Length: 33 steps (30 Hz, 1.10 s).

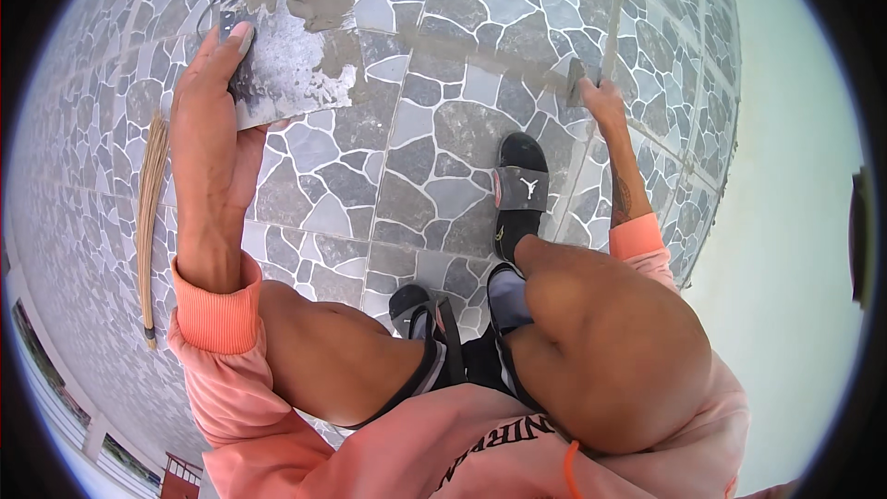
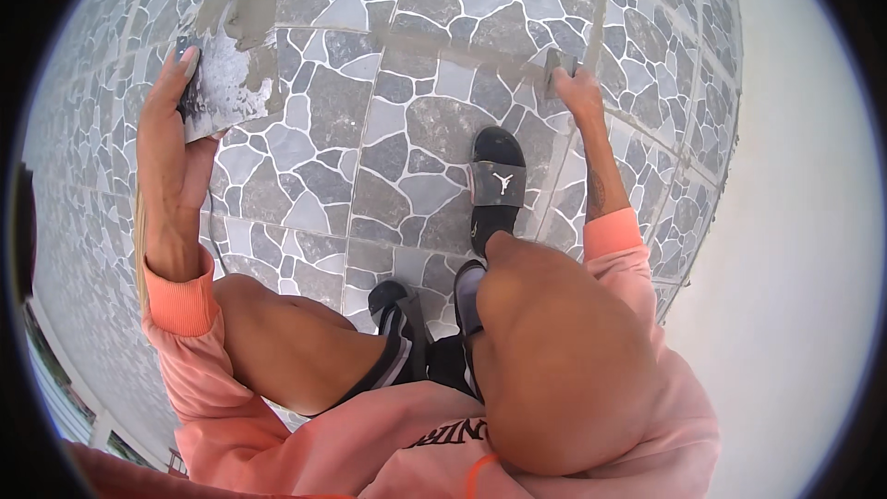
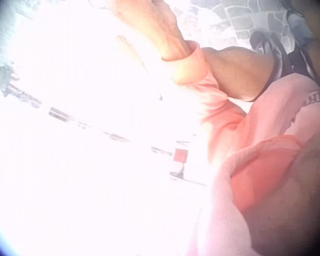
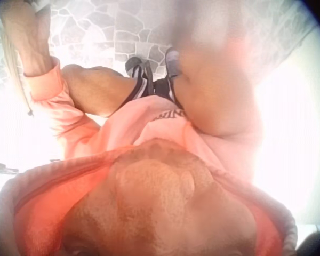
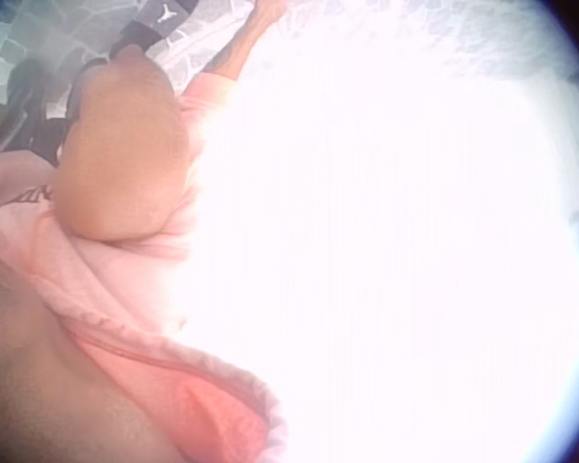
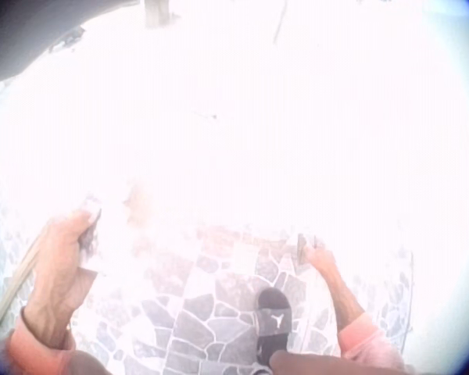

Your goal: The person applies grout between floor tiles by hand using a small trowel to scoop material and press it into the gaps, then smooths it over the surface.

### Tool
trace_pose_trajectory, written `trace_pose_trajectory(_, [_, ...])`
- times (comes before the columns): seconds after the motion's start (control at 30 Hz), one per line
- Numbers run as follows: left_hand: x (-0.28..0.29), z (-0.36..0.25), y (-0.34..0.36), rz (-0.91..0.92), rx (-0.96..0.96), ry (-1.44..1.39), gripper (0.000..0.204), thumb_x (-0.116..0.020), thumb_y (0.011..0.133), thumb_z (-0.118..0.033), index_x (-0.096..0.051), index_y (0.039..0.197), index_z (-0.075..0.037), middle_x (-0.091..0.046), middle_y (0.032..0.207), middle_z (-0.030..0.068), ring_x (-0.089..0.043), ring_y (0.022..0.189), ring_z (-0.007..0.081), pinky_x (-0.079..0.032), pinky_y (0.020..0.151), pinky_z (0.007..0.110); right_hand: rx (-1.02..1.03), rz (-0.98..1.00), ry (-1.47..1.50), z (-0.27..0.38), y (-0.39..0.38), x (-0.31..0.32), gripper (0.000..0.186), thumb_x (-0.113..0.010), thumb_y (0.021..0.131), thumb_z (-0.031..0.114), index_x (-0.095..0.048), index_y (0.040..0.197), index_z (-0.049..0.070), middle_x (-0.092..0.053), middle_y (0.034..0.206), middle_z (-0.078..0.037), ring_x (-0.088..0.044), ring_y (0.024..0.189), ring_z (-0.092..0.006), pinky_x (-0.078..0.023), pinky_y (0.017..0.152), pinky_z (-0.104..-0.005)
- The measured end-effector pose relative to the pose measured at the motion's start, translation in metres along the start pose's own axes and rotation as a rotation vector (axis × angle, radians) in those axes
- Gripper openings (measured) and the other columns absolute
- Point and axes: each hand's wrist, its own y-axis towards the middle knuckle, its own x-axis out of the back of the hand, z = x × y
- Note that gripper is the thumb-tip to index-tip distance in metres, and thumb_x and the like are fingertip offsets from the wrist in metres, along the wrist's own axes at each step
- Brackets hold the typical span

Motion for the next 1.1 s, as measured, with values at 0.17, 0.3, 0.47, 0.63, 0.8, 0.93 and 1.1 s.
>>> trace_pose_trajectory(0.17, [-0.008, -0.001, 0.001, -0.042, 0.009, -0.040, 0.047, -0.047, 0.095, -0.013, -0.035, 0.134, 0.008, -0.060, 0.102, 0.0091, -0.062, 0.085, 0.0155, -0.051, 0.067, 0.030, 0.006, -0.114, -0.241, -0.086, 0.025, -0.003, 0.051, -0.052, 0.078, 0.037, -0.062, 0.097, -0.009, -0.062, 0.091, -0.034, -0.062, 0.092, -0.0443, -0.047, 0.082, -0.0470])
trace_pose_trajectory(0.3, [0.010, -0.002, 0.006, 0.015, 0.021, 0.030, 0.048, -0.047, 0.094, -0.013, -0.034, 0.135, 0.008, -0.060, 0.104, 0.0097, -0.062, 0.088, 0.0169, -0.052, 0.070, 0.031, 0.153, -0.193, -0.223, -0.010, 0.012, -0.055, 0.040, -0.051, 0.081, 0.032, -0.064, 0.080, -0.006, -0.063, 0.084, -0.031, -0.063, 0.083, -0.0451, -0.050, 0.078, -0.0493])
trace_pose_trajectory(0.47, [0.001, -0.006, 0.007, -0.043, -0.016, 0.004, 0.035, -0.044, 0.095, -0.013, -0.045, 0.124, 0.006, -0.061, 0.100, 0.0088, -0.063, 0.082, 0.0156, -0.052, 0.065, 0.031, 0.469, -0.123, -0.123, 0.102, -0.005, -0.116, 0.033, -0.053, 0.079, 0.027, -0.064, 0.075, -0.004, -0.064, 0.080, -0.028, -0.064, 0.074, -0.0415, -0.051, 0.071, -0.0486])
trace_pose_trajectory(0.63, [0.000, -0.011, 0.011, -0.040, -0.047, 0.041, 0.029, -0.043, 0.096, -0.014, -0.049, 0.118, 0.004, -0.062, 0.098, 0.0084, -0.064, 0.079, 0.0156, -0.052, 0.062, 0.031, 0.812, -0.049, -0.025, 0.213, -0.031, -0.158, 0.035, -0.050, 0.082, 0.027, -0.064, 0.096, -0.003, -0.065, 0.087, -0.025, -0.065, 0.080, -0.0373, -0.053, 0.069, -0.0451])
trace_pose_trajectory(0.8, [-0.006, -0.006, 0.015, -0.076, -0.044, 0.040, 0.029, -0.042, 0.096, -0.015, -0.048, 0.120, 0.002, -0.062, 0.097, 0.0085, -0.064, 0.079, 0.0161, -0.053, 0.059, 0.032, 0.785, 0.430, 0.018, 0.267, -0.038, -0.163, 0.040, -0.055, 0.082, 0.030, -0.062, 0.101, -0.004, -0.064, 0.091, -0.023, -0.064, 0.084, -0.0333, -0.053, 0.074, -0.0417])
trace_pose_trajectory(0.93, [0.006, -0.002, 0.019, -0.108, -0.061, 0.064, 0.031, -0.040, 0.096, -0.015, -0.048, 0.121, 0.001, -0.062, 0.097, 0.0083, -0.064, 0.077, 0.0152, -0.053, 0.056, 0.030, 0.294, 0.864, 0.664, 0.250, -0.045, -0.142, 0.039, -0.061, 0.083, 0.029, -0.059, 0.103, -0.005, -0.063, 0.098, -0.016, -0.063, 0.088, -0.0251, -0.053, 0.077, -0.0406])
trace_pose_trajectory(1.1, [0.018, -0.003, 0.024, -0.098, -0.074, -0.004, 0.024, -0.043, 0.096, -0.016, -0.050, 0.114, -0.002, -0.060, 0.093, 0.0062, -0.060, 0.075, 0.0137, -0.049, 0.057, 0.029, 0.196, 1.002, 0.951, 0.229, -0.047, -0.030, 0.031, -0.060, 0.088, 0.020, -0.056, 0.106, -0.004, -0.061, 0.101, -0.011, -0.061, 0.091, -0.0189, -0.054, 0.078, -0.0386])
